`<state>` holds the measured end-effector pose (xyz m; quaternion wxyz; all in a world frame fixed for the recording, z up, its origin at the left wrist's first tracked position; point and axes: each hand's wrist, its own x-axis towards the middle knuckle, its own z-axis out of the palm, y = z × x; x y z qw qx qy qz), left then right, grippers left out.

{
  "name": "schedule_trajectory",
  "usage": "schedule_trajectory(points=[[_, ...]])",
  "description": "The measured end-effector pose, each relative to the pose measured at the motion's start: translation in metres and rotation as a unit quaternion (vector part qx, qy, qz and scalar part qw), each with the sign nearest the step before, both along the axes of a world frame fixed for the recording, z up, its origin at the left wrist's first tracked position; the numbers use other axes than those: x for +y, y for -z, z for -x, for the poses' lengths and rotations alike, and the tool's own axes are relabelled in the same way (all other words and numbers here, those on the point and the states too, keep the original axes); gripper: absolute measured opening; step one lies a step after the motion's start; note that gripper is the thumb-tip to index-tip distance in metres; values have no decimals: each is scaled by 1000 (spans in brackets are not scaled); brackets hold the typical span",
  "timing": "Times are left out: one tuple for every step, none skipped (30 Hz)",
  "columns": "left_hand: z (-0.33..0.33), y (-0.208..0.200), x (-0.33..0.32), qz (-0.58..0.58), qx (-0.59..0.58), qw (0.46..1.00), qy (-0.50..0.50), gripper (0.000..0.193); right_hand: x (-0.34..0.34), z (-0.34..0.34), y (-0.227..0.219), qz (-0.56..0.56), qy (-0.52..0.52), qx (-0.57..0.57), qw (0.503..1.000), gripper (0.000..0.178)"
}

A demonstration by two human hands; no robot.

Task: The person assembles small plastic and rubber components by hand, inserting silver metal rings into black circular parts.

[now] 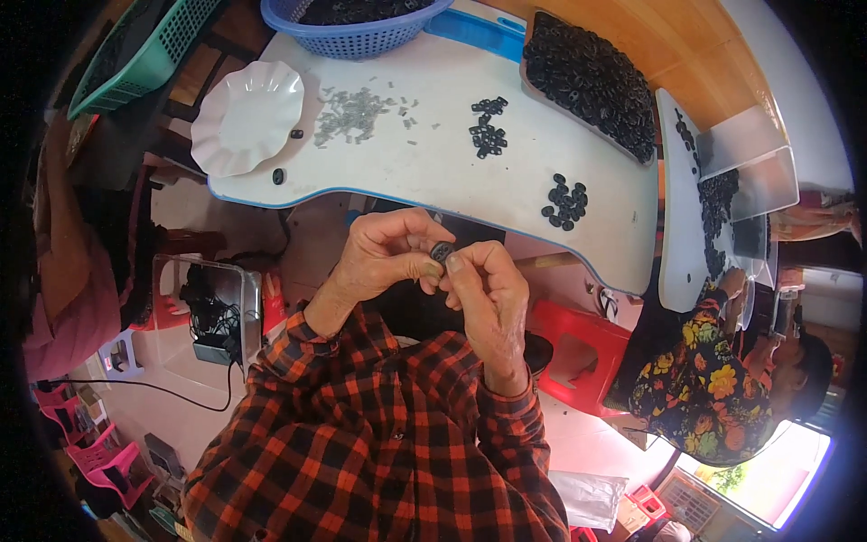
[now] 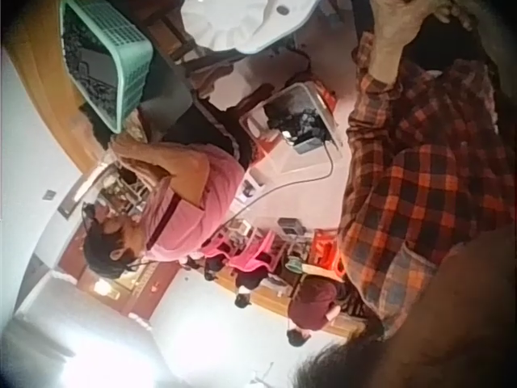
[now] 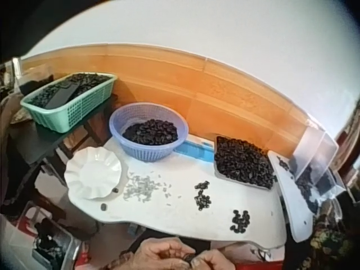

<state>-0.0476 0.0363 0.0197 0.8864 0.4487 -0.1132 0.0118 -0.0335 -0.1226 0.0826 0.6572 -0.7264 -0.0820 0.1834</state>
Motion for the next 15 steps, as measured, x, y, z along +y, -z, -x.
schedule_trajectory(points=[[0, 1, 1, 3, -8, 1000, 2, 27, 1, 1, 0, 3, 4, -7, 1000, 10], [1, 1, 2, 7, -15, 1000, 5, 26, 2, 1, -1, 4, 3, -8, 1000, 10], [1, 0, 3, 8, -16, 1000, 3, 26, 3, 2, -2, 0, -1, -5, 1000, 10], [1, -1, 4, 9, -22, 1000, 4, 26, 4, 2, -3, -4, -4, -3, 1000, 9], [2, -1, 6, 9, -27, 1000, 6, 27, 5, 3, -4, -3, -5, -4, 1000, 9], [2, -1, 7, 10, -28, 1000, 5, 27, 6, 4, -4, -8, -5, -1, 1000, 9], [2, -1, 8, 13, -40, 999, 8, 27, 8, 4, -4, -12, -4, 3, 1000, 9], [2, -1, 9, 15, -51, 999, 9, 28, 10, 5, -5, -11, -6, 3, 1000, 9], [3, 0, 11, 16, -50, 999, 6, 28, 12, 6, -7, -9, -9, 0, 1000, 9], [4, 1, 13, 25, -54, 998, 9, 29, 14, 7, -7, -8, -12, -3, 1000, 10], [6, 2, 15, 34, -57, 998, 11, 30, 16, 8, -7, -8, -16, -3, 1000, 10], [8, 2, 16, 34, -56, 998, 5, 30, 18, 8, -7, -5, -18, -1, 1000, 10], [10, 3, 17, 33, -40, 999, 12, 29, 20, 9, -7, -2, -21, 2, 1000, 10], [12, 4, 19, 31, -23, 999, 18, 28, 22, 9, -5, -4, -29, 4, 1000, 10], [15, 6, 22, 29, -21, 999, 8, 28, 22, 8, -1, 1, -31, 12, 999, 10]])
